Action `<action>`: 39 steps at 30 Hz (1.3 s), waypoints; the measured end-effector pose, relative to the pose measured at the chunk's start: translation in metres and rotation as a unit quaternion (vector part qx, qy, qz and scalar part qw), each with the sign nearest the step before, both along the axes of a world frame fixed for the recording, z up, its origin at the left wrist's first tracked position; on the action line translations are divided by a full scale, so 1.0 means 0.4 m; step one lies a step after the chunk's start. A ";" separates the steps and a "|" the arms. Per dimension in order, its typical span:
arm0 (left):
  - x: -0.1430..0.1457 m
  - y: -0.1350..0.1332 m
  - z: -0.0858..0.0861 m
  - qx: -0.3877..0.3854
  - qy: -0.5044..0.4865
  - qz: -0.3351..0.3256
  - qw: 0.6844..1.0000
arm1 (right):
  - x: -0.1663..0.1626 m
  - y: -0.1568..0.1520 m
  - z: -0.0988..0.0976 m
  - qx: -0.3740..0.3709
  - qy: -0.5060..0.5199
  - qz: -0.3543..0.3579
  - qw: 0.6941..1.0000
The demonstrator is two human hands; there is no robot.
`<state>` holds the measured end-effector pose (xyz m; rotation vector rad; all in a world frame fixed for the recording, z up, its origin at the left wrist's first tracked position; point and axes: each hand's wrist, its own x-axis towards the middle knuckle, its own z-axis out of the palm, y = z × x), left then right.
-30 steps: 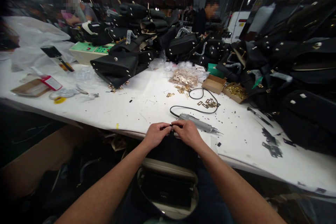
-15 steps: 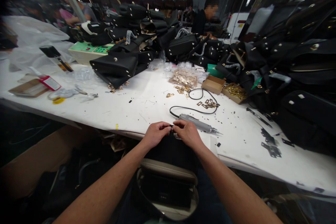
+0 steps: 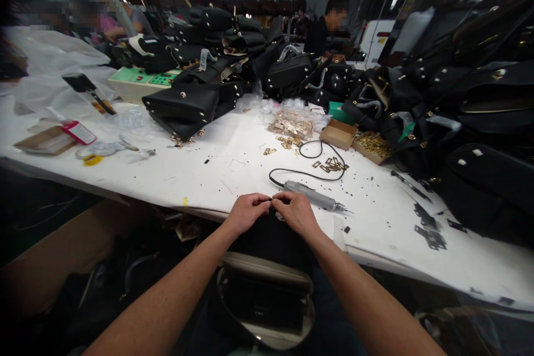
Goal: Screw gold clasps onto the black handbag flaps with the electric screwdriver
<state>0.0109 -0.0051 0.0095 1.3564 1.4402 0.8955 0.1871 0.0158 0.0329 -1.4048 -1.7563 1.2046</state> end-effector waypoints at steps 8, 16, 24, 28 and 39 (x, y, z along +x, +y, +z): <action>-0.006 0.014 0.014 -0.030 -0.049 0.001 0.998 | -0.009 0.005 -0.007 -0.013 0.007 -0.017 1.000; -0.001 0.023 0.015 -0.056 -0.065 0.022 0.996 | -0.018 0.005 -0.017 -0.008 0.014 -0.026 1.000; 0.002 0.027 0.014 -0.067 -0.076 0.017 0.995 | -0.013 0.016 -0.036 -0.059 0.050 -0.044 0.996; 0.003 0.033 0.008 -0.069 -0.075 0.015 0.995 | -0.014 0.017 -0.033 -0.061 0.043 -0.051 0.996; 0.011 0.039 -0.019 -0.058 0.008 0.031 0.998 | -0.010 0.020 -0.042 -0.055 0.042 -0.048 0.996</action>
